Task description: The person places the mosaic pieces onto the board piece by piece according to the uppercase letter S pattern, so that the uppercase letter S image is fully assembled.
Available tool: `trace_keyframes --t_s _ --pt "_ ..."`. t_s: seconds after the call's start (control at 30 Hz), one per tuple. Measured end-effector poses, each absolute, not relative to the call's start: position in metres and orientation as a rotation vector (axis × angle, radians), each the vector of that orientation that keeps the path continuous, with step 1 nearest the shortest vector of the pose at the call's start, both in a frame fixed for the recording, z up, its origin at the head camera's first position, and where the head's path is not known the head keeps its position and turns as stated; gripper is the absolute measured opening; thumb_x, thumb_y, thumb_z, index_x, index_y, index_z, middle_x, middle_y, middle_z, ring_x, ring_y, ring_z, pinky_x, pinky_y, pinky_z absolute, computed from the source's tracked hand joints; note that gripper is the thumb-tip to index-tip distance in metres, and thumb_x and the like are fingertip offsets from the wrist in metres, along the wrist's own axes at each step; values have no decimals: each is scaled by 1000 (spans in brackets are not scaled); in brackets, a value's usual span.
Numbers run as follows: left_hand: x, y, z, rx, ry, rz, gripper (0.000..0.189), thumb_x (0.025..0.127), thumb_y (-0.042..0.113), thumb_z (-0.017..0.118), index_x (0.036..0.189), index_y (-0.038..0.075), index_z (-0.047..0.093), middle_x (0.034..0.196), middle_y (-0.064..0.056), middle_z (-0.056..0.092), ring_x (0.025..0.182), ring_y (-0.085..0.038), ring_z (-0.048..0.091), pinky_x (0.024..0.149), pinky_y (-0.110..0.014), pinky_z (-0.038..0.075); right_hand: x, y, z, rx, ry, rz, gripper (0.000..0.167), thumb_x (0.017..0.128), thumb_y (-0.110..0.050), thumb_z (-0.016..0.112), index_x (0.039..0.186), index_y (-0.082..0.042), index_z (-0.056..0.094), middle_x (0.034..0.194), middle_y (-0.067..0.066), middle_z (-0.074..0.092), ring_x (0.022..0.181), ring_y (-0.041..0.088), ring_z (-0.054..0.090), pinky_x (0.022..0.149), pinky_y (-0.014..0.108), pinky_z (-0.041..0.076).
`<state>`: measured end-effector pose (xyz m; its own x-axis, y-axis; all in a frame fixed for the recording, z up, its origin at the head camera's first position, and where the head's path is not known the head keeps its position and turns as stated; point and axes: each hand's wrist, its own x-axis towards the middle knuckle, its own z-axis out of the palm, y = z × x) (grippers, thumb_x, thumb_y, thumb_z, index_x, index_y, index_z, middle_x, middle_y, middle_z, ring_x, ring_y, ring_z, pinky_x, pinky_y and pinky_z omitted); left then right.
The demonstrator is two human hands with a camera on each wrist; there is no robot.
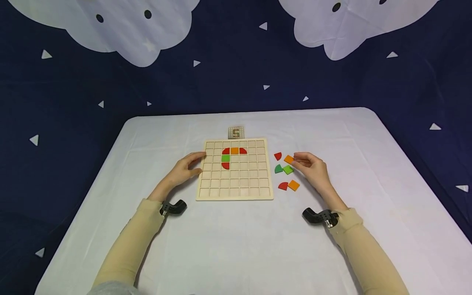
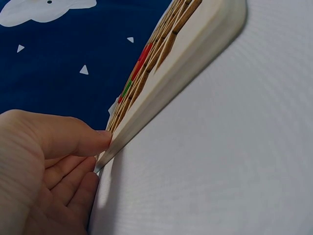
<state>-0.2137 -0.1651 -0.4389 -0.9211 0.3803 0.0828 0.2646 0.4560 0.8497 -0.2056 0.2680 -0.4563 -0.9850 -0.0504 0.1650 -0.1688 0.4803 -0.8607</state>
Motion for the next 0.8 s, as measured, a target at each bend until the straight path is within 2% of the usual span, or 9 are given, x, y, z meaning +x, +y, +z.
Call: trace_keyframes --t_s 0.2,0.33,0.57,0.8 --pt "-217 -167 -445 581 2586 1458 58 84 -5 63 139 -1 43 142 -15 41 131 -29 38 110 -35 29 -212 260 -461 264 -2645 1203 37 86 -22 70 116 0 64 110 16 65 95 28 62 76 10 47" --pt "-216 -167 -445 574 2605 1440 58 84 -5 63 139 -1 43 142 -15 41 131 -28 38 110 -34 29 -213 257 -460 308 -2609 1133 35 85 -16 72 114 2 64 107 17 66 92 30 63 75 14 48" --pt "-215 -166 -442 548 2598 1445 58 84 -4 64 139 0 44 142 -15 41 131 -28 38 110 -35 29 -214 258 -461 356 -2566 1074 31 82 -11 73 110 3 66 103 18 67 89 32 63 78 38 51" --pt "-215 -166 -441 542 2594 1451 58 84 -5 64 139 0 44 143 -16 40 131 -29 38 110 -35 29 -215 258 -464 368 -2563 1048 30 83 -9 72 109 3 67 103 19 67 88 32 63 78 43 48"
